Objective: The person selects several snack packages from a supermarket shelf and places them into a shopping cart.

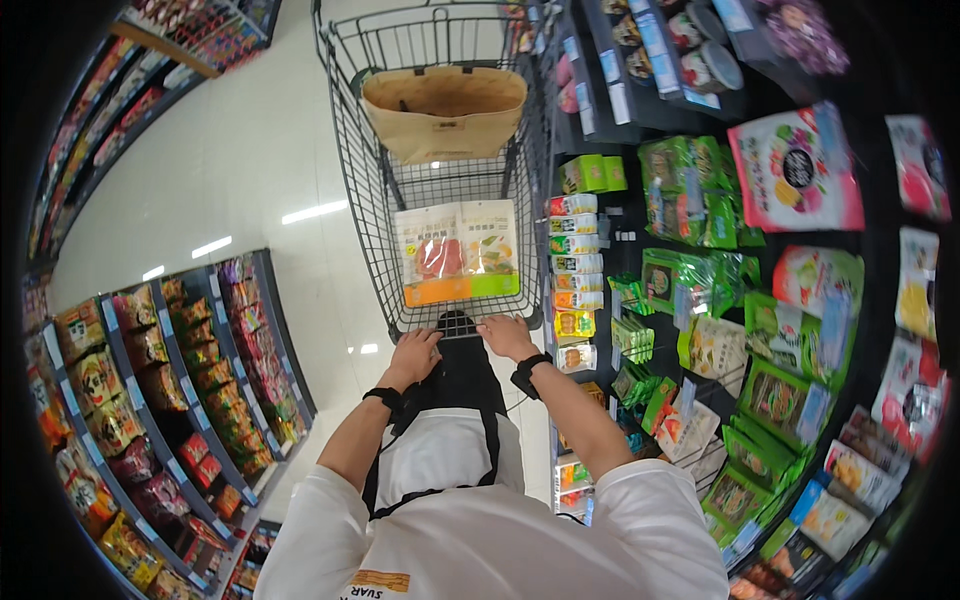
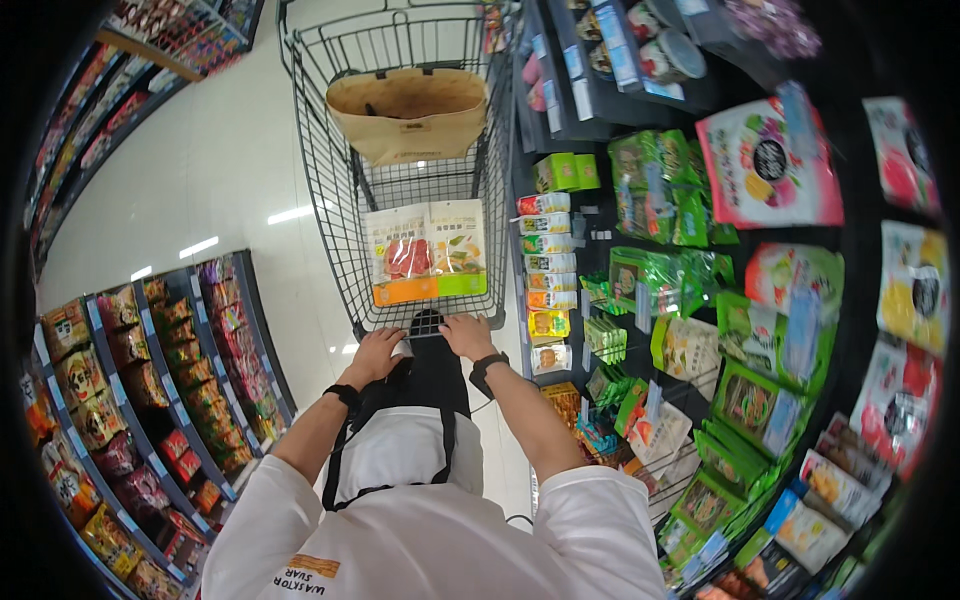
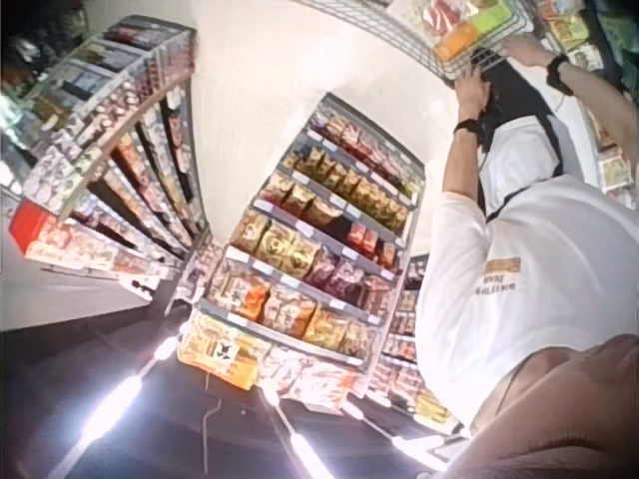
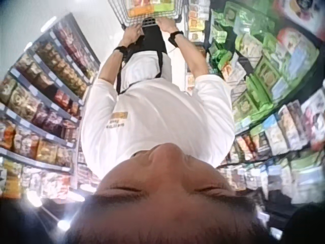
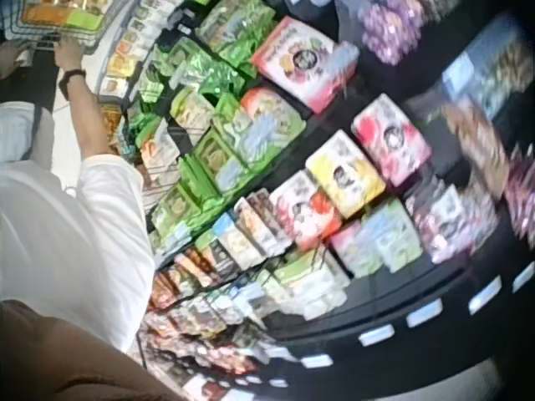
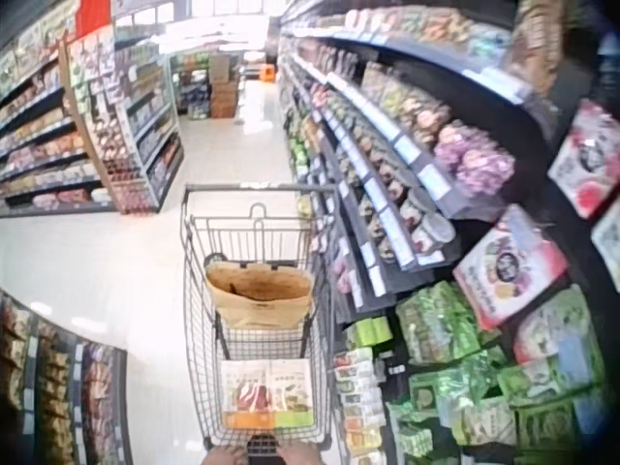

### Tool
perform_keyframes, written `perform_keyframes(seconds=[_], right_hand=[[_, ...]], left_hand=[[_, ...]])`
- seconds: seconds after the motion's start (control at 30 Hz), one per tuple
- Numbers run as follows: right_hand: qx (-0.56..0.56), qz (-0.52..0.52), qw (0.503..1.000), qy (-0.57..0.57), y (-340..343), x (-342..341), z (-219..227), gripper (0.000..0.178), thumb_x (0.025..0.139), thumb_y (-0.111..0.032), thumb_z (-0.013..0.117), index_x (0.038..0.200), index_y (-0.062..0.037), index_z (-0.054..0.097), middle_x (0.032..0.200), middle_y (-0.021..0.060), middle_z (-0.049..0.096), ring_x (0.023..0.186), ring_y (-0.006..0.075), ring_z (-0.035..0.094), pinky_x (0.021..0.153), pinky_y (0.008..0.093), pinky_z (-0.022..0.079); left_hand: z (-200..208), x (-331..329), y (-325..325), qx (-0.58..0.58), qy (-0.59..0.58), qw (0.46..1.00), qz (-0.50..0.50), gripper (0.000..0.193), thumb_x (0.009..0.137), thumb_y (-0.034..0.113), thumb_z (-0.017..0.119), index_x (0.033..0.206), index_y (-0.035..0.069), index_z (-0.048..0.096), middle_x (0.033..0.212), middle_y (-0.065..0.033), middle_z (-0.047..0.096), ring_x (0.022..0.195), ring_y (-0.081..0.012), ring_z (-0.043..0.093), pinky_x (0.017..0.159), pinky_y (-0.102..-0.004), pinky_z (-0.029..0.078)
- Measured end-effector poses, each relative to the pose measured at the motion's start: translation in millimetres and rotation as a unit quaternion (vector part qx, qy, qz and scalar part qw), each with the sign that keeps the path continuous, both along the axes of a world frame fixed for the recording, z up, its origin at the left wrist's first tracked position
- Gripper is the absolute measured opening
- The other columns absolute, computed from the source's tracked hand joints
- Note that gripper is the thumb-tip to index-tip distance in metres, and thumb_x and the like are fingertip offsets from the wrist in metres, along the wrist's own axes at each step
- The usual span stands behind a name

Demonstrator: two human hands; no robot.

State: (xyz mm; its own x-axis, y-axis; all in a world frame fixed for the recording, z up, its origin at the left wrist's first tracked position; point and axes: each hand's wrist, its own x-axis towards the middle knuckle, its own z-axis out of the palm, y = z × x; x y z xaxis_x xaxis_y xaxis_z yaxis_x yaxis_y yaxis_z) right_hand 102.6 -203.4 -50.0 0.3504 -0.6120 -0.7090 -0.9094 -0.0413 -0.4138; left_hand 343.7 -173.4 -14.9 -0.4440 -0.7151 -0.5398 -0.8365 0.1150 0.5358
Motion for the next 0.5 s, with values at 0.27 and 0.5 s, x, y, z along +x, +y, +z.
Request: perform_keyframes(seconds=[0.27, 0.5], right_hand=[[-0.153, -0.024, 0.978, 0.143, 64.4, 18.0, 37.5, 0.048, 0.085, -0.036, 0.058, 0.127, -0.0141, 0.049, 0.133, 0.0038, 0.045, 0.132, 0.0244, 0.03, 0.109, 0.052, 0.017], [-0.149, -0.141, 0.966, 0.16, 125.7, 29.3, 43.5, 0.05, 0.079, -0.022, 0.058, 0.127, -0.0139, 0.049, 0.136, 0.003, 0.043, 0.133, 0.0242, 0.03, 0.105, 0.059, 0.022]], left_hand=[[14.9, 15.4, 35.9, -0.042, -0.011, 0.995, -0.087, 0.065, 0.079, 0.031, 0.064, 0.134, 0.008, 0.04, 0.142, -0.0112, 0.036, 0.132, -0.0316, 0.031, 0.107, -0.0458, 0.028], [2.5, 30.4, 94.0, -0.061, 0.016, 0.99, -0.126, 0.054, 0.077, 0.029, 0.064, 0.122, 0.001, 0.051, 0.144, -0.0213, 0.029, 0.133, -0.0381, 0.027, 0.109, -0.0432, 0.027]])
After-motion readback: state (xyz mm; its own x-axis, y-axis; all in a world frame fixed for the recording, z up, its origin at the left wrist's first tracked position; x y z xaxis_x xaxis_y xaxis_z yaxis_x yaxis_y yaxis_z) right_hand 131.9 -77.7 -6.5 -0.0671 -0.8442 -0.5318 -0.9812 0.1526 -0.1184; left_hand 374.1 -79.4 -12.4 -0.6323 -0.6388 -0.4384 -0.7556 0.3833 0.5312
